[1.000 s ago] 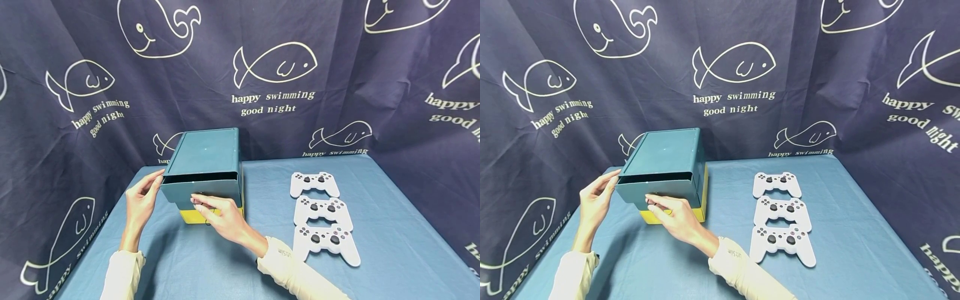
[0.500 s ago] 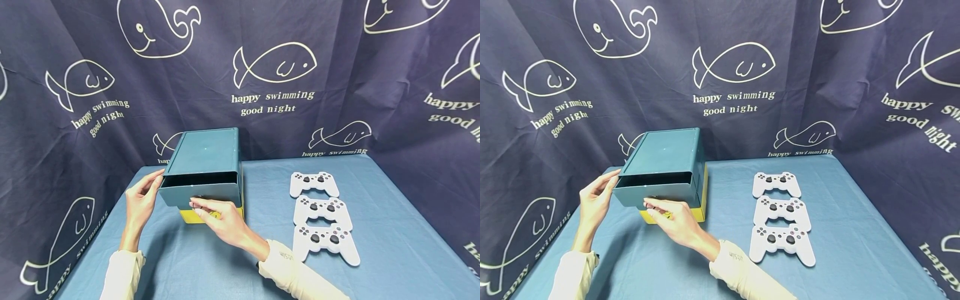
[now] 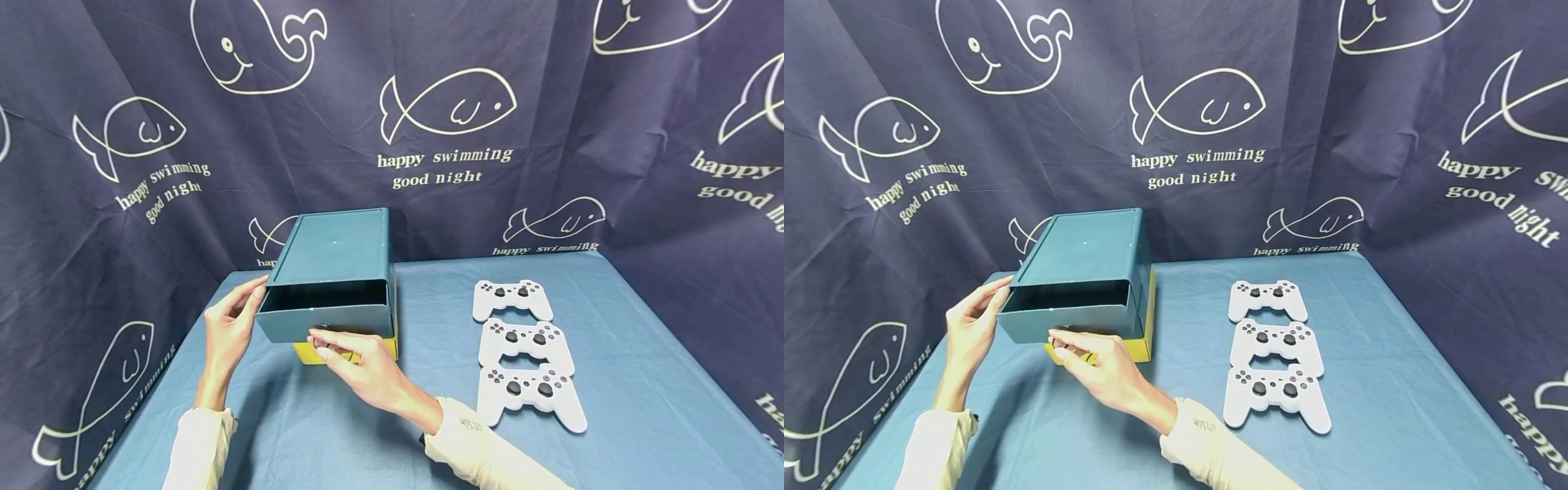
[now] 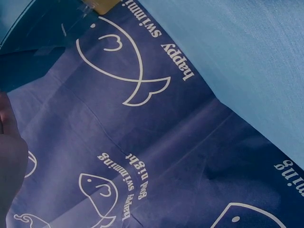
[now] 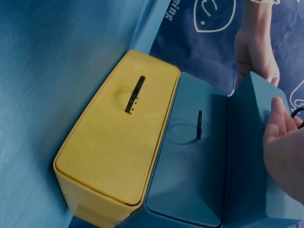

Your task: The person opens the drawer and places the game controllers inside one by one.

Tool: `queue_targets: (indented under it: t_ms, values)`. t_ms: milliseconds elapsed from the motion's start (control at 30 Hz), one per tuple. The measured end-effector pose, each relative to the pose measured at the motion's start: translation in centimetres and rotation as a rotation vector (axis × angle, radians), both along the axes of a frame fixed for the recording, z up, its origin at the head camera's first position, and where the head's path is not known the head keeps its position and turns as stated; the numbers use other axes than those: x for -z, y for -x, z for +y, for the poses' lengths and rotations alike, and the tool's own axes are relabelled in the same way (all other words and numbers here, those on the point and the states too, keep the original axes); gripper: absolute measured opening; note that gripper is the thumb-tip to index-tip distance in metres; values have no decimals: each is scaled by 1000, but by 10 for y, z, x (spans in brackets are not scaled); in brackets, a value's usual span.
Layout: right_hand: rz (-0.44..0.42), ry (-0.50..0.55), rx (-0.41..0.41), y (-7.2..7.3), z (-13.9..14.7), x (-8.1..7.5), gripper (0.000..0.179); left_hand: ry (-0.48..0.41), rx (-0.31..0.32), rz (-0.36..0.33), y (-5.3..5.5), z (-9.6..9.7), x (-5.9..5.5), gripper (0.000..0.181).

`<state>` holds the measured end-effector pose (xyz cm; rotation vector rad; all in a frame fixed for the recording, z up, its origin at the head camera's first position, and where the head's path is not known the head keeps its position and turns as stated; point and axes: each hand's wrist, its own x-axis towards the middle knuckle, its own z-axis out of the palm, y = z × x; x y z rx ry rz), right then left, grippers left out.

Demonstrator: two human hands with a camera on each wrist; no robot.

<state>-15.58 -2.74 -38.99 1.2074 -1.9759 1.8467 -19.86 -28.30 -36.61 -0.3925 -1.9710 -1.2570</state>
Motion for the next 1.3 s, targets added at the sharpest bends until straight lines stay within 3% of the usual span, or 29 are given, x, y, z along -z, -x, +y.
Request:
queue_targets:
  t_ms: [733,1033,1300]
  values:
    - [-33,43,-52,-19,1,0,33,-18,19,-15,1,-2,0,23]
    - [46,50,-61,-26,2,1,32,-29,40,-11,1,-2,0,23]
    - [68,48,-49,-31,2,1,32,-24,48,9,0,-1,-1,24]
